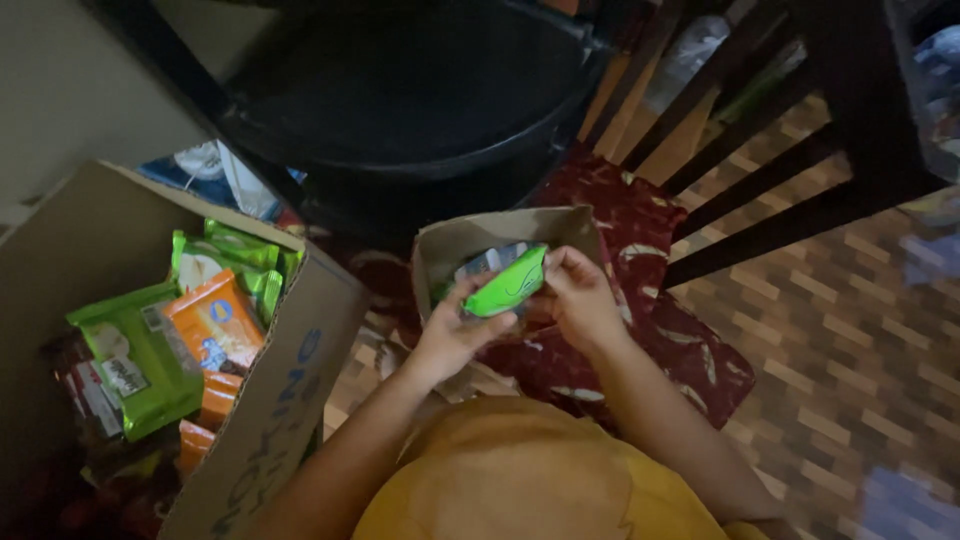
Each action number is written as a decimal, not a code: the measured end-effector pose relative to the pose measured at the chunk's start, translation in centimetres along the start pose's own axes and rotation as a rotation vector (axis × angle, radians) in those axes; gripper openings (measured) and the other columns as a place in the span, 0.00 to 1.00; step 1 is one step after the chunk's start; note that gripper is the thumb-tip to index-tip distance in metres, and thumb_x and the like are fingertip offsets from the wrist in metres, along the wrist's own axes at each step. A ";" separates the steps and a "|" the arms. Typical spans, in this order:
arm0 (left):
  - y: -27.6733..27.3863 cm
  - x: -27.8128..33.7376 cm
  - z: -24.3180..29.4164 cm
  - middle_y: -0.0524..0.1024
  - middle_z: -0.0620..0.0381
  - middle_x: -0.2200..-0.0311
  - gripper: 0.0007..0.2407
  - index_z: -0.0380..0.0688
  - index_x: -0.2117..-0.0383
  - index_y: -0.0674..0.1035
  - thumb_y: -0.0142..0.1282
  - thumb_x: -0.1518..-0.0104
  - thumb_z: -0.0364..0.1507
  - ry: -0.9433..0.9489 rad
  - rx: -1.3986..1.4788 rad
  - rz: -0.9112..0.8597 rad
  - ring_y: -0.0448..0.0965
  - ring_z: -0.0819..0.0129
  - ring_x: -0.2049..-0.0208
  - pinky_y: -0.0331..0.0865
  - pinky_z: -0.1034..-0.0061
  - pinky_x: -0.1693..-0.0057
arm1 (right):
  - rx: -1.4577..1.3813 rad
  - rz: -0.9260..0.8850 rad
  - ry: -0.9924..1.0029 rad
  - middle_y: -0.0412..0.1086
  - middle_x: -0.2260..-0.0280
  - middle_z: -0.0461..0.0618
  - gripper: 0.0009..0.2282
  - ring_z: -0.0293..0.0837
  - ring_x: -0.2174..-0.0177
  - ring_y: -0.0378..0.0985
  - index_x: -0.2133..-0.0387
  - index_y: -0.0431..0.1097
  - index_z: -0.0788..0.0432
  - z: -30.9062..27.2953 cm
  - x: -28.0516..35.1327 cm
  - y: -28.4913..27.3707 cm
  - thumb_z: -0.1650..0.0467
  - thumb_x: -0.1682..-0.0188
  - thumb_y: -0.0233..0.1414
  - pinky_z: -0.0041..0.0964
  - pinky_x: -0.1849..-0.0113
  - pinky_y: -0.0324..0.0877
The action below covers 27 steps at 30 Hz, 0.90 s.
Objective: Unpack various toiletries from boxes on the floor and arrange them neatly on a tiered shelf.
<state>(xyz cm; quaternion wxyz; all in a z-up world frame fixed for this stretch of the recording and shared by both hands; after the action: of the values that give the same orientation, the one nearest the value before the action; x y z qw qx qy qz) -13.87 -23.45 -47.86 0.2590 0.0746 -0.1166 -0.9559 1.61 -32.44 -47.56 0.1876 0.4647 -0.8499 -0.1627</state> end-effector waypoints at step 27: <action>-0.5 2.2 3.9 0.80 0.53 0.57 0.17 0.35 0.48 0.79 0.38 0.29 0.34 0.130 0.206 0.421 0.77 0.75 0.58 0.69 0.81 0.46 | 0.497 0.232 -0.495 0.64 0.72 0.39 0.15 0.30 0.70 0.62 0.71 0.70 0.63 -0.7 3.9 2.7 0.64 0.38 0.48 0.28 0.66 0.63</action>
<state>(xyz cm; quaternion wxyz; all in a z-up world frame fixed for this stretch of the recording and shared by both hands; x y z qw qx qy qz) -16.82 -23.47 -44.46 0.4504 0.1362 -0.2093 -0.8572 -1.93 -34.44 -45.11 -0.1250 0.3432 -0.9302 -0.0362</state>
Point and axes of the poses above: each hand's wrist, its own x-axis away from the middle knuckle, its own y-axis out of the palm, z = x × y, the point moved 7 cm from there along -x, towards the middle knuckle
